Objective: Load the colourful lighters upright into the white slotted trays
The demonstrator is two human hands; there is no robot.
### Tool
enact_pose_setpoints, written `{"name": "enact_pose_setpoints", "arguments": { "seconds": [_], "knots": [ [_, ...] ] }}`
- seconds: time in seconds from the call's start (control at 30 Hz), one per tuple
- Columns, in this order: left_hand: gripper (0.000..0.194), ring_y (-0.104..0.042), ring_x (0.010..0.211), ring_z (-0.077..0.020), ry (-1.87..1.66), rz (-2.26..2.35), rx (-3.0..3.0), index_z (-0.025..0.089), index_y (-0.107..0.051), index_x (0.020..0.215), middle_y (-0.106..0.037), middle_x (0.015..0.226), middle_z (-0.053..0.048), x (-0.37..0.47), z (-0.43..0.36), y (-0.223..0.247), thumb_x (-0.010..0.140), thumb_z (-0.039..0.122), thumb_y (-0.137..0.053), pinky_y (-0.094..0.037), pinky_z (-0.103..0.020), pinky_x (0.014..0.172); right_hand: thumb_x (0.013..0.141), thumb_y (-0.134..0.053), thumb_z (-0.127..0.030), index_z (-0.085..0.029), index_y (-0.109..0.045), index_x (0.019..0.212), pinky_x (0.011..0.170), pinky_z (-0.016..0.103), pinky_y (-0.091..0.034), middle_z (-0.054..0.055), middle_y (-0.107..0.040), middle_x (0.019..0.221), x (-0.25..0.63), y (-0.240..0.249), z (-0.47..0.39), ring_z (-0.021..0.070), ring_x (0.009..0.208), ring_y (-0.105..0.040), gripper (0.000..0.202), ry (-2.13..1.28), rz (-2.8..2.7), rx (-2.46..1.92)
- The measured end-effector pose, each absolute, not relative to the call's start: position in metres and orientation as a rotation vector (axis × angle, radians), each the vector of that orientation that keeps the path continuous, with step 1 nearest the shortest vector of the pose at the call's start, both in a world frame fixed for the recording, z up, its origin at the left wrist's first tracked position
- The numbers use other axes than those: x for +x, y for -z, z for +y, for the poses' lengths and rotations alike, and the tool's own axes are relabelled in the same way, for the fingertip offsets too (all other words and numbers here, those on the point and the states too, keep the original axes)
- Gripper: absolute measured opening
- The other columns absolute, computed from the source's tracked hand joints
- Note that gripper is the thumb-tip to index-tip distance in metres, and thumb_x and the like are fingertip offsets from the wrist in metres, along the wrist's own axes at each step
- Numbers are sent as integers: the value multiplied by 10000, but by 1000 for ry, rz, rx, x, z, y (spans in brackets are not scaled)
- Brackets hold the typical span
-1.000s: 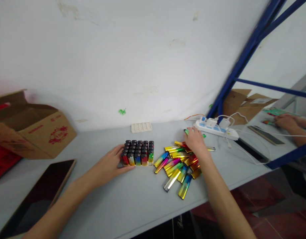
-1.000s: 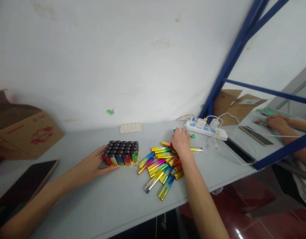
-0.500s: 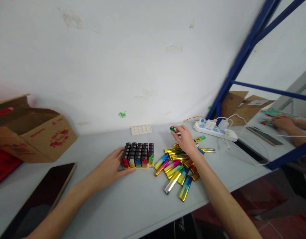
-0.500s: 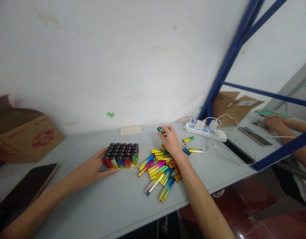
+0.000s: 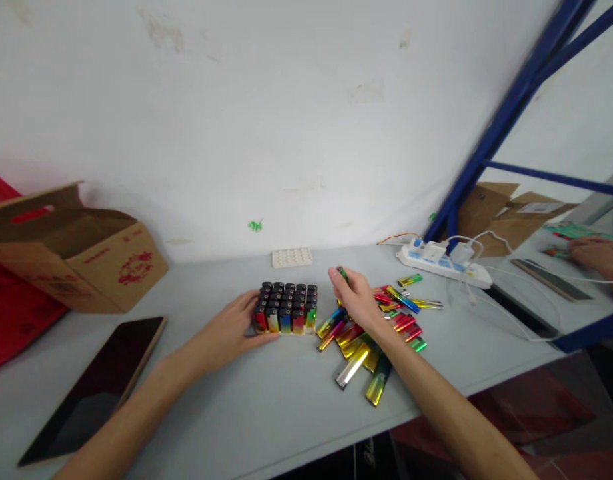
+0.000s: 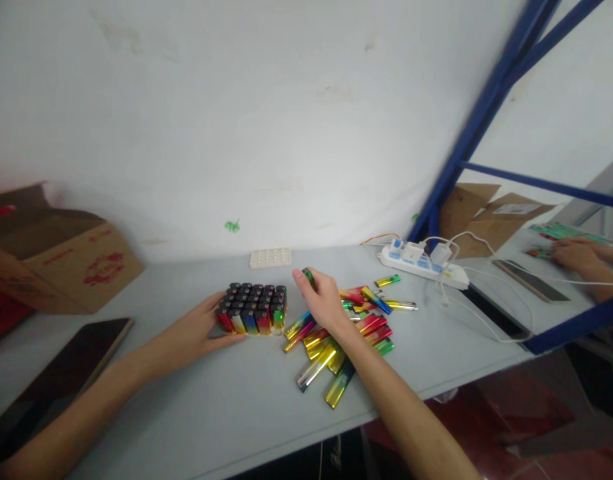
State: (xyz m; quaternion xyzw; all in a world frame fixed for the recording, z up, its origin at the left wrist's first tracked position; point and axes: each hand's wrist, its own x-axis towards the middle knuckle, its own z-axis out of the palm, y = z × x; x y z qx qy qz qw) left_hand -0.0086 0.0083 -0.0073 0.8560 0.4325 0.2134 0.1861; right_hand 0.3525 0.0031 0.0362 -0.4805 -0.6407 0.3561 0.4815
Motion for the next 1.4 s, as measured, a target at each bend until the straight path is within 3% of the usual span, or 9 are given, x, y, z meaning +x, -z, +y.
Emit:
{"name": "enact_pose_setpoints", "arguments": {
  "seconds": [0.1,0.3,0.5,0.73,0.83,0.93,1.07,1.27,1.4],
  "knots": [
    [758,-741,1729,-481,-595,1209,2421,341,-839,1695,-788,1844,-155,-9,8,7,1089,790,-926,-559,-645,1537,1109,-660,-995,-320,-417,702,652,348,-345,-37,-420,669,353,-38,1,181,691,-409,825,-737,-1626,-1228],
    [731,-734,1729,-477,-593,1199,2440,323,-866,1638,-795,1833,-150,-8,9,6,1089,802,-928,-546,-653,1546,1146,-617,-713,-323,-438,728,675,355,-355,-37,-442,668,354,-38,1,194,687,-452,599,-690,-1679,-1241],
    [742,-731,1740,-468,-579,1187,2422,351,-850,1687,-784,1854,-143,-7,7,1,1103,804,-912,-532,-635,1556,1151,-637,-752,-312,-460,761,727,358,-363,-46,-476,696,351,-41,-1,190,722,-472,614,-680,-1705,-1227],
    [806,-718,1754,-484,-557,1193,2432,309,-853,1682,-771,1866,-174,-10,9,3,1107,875,-870,-529,-634,1557,1142,-646,-565,-321,-399,732,707,359,-327,-54,-397,672,353,-40,0,185,697,-415,537,-642,-1748,-1239],
    [782,-728,1739,-489,-574,1183,2433,306,-863,1671,-782,1849,-170,-11,10,5,1110,849,-888,-538,-649,1551,1191,-647,-620,-320,-455,791,717,352,-360,-57,-466,683,353,-41,-1,194,700,-480,536,-638,-1737,-1230],
    [732,-743,1721,-482,-595,1170,2442,318,-882,1640,-800,1825,-149,-11,11,6,1104,817,-915,-546,-646,1546,1233,-618,-691,-315,-573,965,745,345,-411,-57,-581,756,354,-44,-4,210,729,-573,464,-662,-1738,-1178],
    [765,-724,1748,-471,-572,1175,2455,303,-852,1697,-785,1850,-158,-10,10,6,1121,804,-910,-531,-633,1560,1285,-565,-668,-313,-619,1148,765,345,-467,-65,-627,798,355,-47,-8,212,714,-601,384,-704,-1779,-1086],
    [762,-735,1741,-466,-590,1171,2462,297,-824,1733,-772,1874,-153,-9,7,6,1129,750,-920,-543,-630,1552,1305,-643,-712,-278,-700,967,860,363,-562,19,-751,877,359,-51,-10,230,852,-704,553,-605,-1926,-929],
    [761,-790,1672,-472,-657,1186,2443,333,-831,1721,-819,1810,-140,-9,8,7,1082,721,-975,-609,-637,1500,1294,-722,-651,-238,-851,1035,867,365,-589,56,-810,957,358,-50,-9,231,883,-724,505,-614,-1991,-794]
  ]
}}
